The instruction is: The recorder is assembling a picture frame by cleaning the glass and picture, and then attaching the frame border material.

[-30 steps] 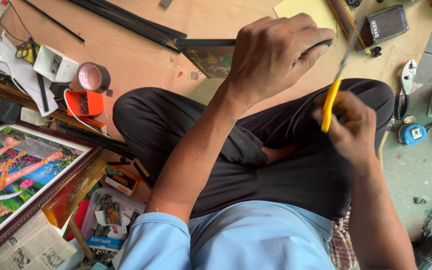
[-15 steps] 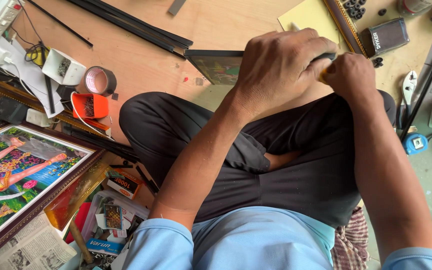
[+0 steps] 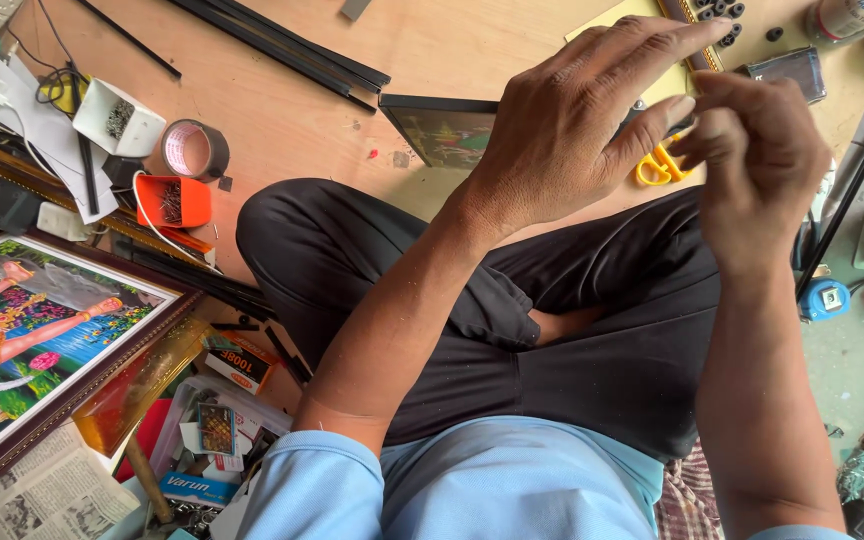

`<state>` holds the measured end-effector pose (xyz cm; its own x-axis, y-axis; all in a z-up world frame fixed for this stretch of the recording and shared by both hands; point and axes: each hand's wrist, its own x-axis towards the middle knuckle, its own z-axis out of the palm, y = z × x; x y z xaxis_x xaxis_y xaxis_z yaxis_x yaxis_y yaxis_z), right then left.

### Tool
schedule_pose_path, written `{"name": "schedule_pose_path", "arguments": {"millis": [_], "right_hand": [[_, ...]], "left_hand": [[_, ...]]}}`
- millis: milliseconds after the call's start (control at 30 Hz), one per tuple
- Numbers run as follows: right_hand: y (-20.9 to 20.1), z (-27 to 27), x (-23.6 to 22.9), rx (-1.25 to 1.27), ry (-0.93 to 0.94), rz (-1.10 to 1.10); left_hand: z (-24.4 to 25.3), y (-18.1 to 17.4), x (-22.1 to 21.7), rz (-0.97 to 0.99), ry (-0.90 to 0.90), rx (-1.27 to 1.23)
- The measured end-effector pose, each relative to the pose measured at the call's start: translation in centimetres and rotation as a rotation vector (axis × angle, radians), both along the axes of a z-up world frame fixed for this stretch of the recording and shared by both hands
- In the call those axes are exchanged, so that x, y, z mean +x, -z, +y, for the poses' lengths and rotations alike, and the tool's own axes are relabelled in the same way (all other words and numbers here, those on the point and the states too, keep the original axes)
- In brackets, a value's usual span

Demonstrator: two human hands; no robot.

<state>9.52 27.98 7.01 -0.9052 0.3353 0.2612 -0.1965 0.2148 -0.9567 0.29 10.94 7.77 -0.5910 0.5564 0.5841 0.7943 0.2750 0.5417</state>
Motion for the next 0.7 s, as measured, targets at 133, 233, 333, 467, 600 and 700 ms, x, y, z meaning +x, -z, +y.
{"name": "schedule_pose_path", "arguments": {"millis": [133,233,333,467,600,700], "right_hand": [[0.4,0.1,0.5,0.221,-0.075,0.077],[0.9,0.4,0.7,0.360,-0.075,0.079],[0.4,0.5,0.8,0.447,-0.054,0.083],[0.4,0.6,0.1,0.420,-0.039,0.056],[0.1,-0.1,-0.4,0.341,-0.032,0.032],[-0.2,-0.3,-0.6,0.282,-0.039,0.017]], "left_hand": [[-0.2,0.6,0.2,-0.043,0.008,0.013],[-1.0,1.8,0.5,-0.015,0.006,0.030],[-2.7,2.2,0.3,0.137,-0.017,0.004],[-6.1,3.7,-0.6,0.264,-0.198,-0.061],[-7.6,2.0,-0.2,0.214,-0.319,-0.054],[-7.2,1.6,-0.2,0.162,-0.335,-0.064]]}}
